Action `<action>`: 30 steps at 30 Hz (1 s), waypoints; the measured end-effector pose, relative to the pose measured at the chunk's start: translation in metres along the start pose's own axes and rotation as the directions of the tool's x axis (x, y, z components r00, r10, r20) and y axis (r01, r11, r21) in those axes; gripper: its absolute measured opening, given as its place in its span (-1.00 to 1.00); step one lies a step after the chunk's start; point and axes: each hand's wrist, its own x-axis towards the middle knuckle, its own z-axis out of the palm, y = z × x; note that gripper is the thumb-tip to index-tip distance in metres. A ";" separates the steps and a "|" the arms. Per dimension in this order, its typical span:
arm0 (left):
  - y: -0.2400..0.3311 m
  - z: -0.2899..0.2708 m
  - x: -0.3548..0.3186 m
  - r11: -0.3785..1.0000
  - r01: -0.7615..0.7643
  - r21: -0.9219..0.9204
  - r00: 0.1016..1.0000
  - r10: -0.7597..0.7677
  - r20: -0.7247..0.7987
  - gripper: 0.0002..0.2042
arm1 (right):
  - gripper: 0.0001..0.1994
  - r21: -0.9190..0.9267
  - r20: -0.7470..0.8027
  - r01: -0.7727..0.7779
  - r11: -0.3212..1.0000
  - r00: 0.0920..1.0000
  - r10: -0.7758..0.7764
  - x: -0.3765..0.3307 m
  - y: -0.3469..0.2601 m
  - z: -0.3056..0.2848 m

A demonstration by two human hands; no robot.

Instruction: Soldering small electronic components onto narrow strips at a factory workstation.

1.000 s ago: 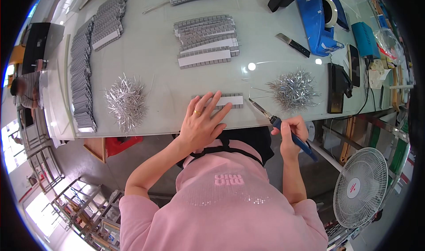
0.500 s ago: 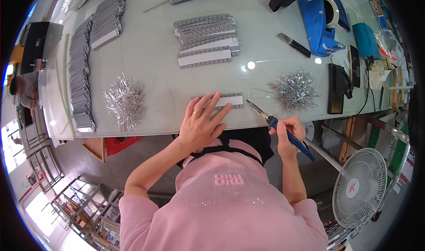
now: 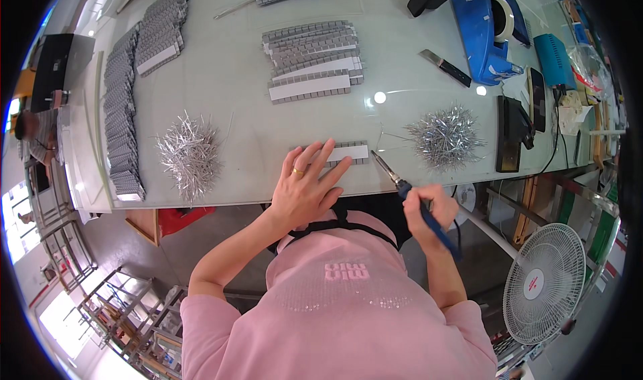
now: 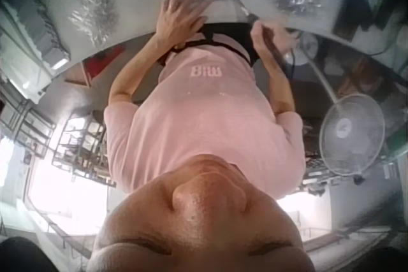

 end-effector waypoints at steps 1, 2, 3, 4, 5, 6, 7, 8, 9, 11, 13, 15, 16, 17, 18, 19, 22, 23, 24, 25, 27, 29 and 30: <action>0.000 0.000 0.000 1.000 -0.001 0.002 1.000 0.001 0.000 -0.48 | -0.89 -0.054 -0.017 0.167 0.985 0.986 -0.168 0.001 -0.003 0.004; 0.000 0.000 0.000 1.000 -0.002 0.002 1.000 0.002 -0.001 -0.48 | -0.87 -0.112 -0.010 0.275 0.955 0.961 -0.277 0.003 -0.007 0.007; 0.000 0.000 0.000 1.000 -0.007 0.001 1.000 0.007 -0.010 -0.48 | -0.85 -0.170 0.004 0.378 0.910 0.924 -0.383 0.004 -0.010 0.010; 0.000 0.000 -0.001 1.000 -0.011 0.000 1.000 0.011 -0.019 -0.48 | -0.84 -0.189 0.006 0.400 0.897 0.914 -0.406 0.002 -0.013 0.013; 0.000 -0.001 -0.002 1.000 -0.010 0.002 1.000 0.010 -0.024 -0.48 | -0.84 -0.189 0.006 0.404 0.895 0.912 -0.411 0.001 -0.014 0.014; 0.000 -0.002 -0.003 1.000 -0.005 -0.007 0.999 0.005 -0.037 -0.48 | -0.85 -0.191 0.004 0.395 0.899 0.916 -0.401 0.001 -0.015 0.015; 0.000 -0.004 -0.005 1.000 0.001 -0.016 0.999 -0.002 -0.050 -0.47 | -0.85 -0.192 0.003 0.386 0.902 0.920 -0.392 0.001 -0.016 0.016; -0.001 -0.007 -0.008 1.000 0.001 -0.017 0.999 -0.002 -0.054 -0.47 | -0.87 -0.193 -0.042 0.355 0.915 0.928 -0.369 0.000 -0.014 0.016; -0.004 -0.012 -0.013 0.999 0.041 -0.022 0.997 -0.042 -0.066 -0.46 | -0.88 -0.141 -0.067 0.249 0.958 0.963 -0.260 -0.004 -0.011 0.014; -0.013 -0.021 -0.025 0.994 0.103 -0.023 0.985 -0.105 -0.135 -0.47 | -0.88 -0.024 -0.151 0.066 0.998 0.986 -0.069 -0.019 0.000 0.009; -0.027 -0.028 -0.042 0.982 0.186 -0.042 0.957 -0.191 -0.219 -0.54 | -0.87 0.070 -0.176 -0.048 0.996 0.983 0.060 -0.018 -0.015 -0.001; -0.038 -0.032 -0.055 0.957 0.288 -0.020 0.921 -0.283 -0.266 -0.64 | -0.89 0.030 -0.129 -0.034 0.999 0.991 0.037 -0.014 -0.012 -0.006; -0.042 -0.032 -0.063 0.947 0.322 -0.004 0.907 -0.310 -0.285 -0.66 | -0.91 0.032 -0.123 -0.027 0.999 0.992 0.031 -0.014 -0.011 -0.004; -0.045 -0.034 -0.068 0.937 0.350 0.004 0.895 -0.333 -0.297 -0.69 | -0.91 0.040 -0.112 -0.013 0.999 0.994 0.018 -0.011 -0.009 -0.001; -0.047 -0.034 -0.072 0.931 0.365 0.014 0.888 -0.344 -0.304 -0.69 | -0.91 0.049 -0.111 -0.023 0.999 0.993 0.029 -0.010 -0.009 -0.001; -0.050 -0.033 -0.074 0.933 0.358 0.030 0.892 -0.333 -0.306 -0.70 | -0.91 0.059 -0.109 -0.033 0.998 0.993 0.039 -0.010 -0.009 -0.001; -0.057 -0.039 -0.079 0.923 0.376 0.077 0.890 -0.338 -0.305 -0.73 | -0.91 0.054 -0.118 -0.041 0.998 0.992 0.047 -0.012 -0.007 -0.003; -0.060 -0.039 -0.078 0.945 0.317 0.087 0.913 -0.279 -0.297 -0.71 | -0.92 0.053 -0.123 -0.027 0.998 0.992 0.034 -0.011 -0.006 -0.003; -0.064 -0.039 -0.079 0.963 0.253 0.094 0.933 -0.217 -0.287 -0.70 | -0.92 0.063 -0.111 -0.021 0.998 0.993 0.028 -0.011 -0.005 -0.003; -0.068 -0.038 -0.079 0.968 0.223 0.112 0.945 -0.187 -0.267 -0.64 | -0.92 0.073 -0.107 -0.014 0.997 0.994 0.022 -0.010 -0.004 -0.003; -0.075 -0.040 -0.074 0.976 0.157 0.149 0.972 -0.126 -0.201 -0.62 | -0.92 0.075 -0.108 -0.012 0.997 0.994 0.020 -0.011 -0.002 -0.003; -0.075 -0.044 -0.069 0.984 0.069 0.162 0.990 -0.048 -0.132 -0.59 | -0.93 0.054 -0.109 -0.049 0.997 0.993 0.055 -0.012 -0.002 -0.004; -0.074 -0.046 -0.066 0.986 0.073 0.150 0.990 -0.053 -0.134 -0.58 | -0.93 0.064 -0.104 -0.057 0.996 0.993 0.063 -0.011 -0.003 -0.004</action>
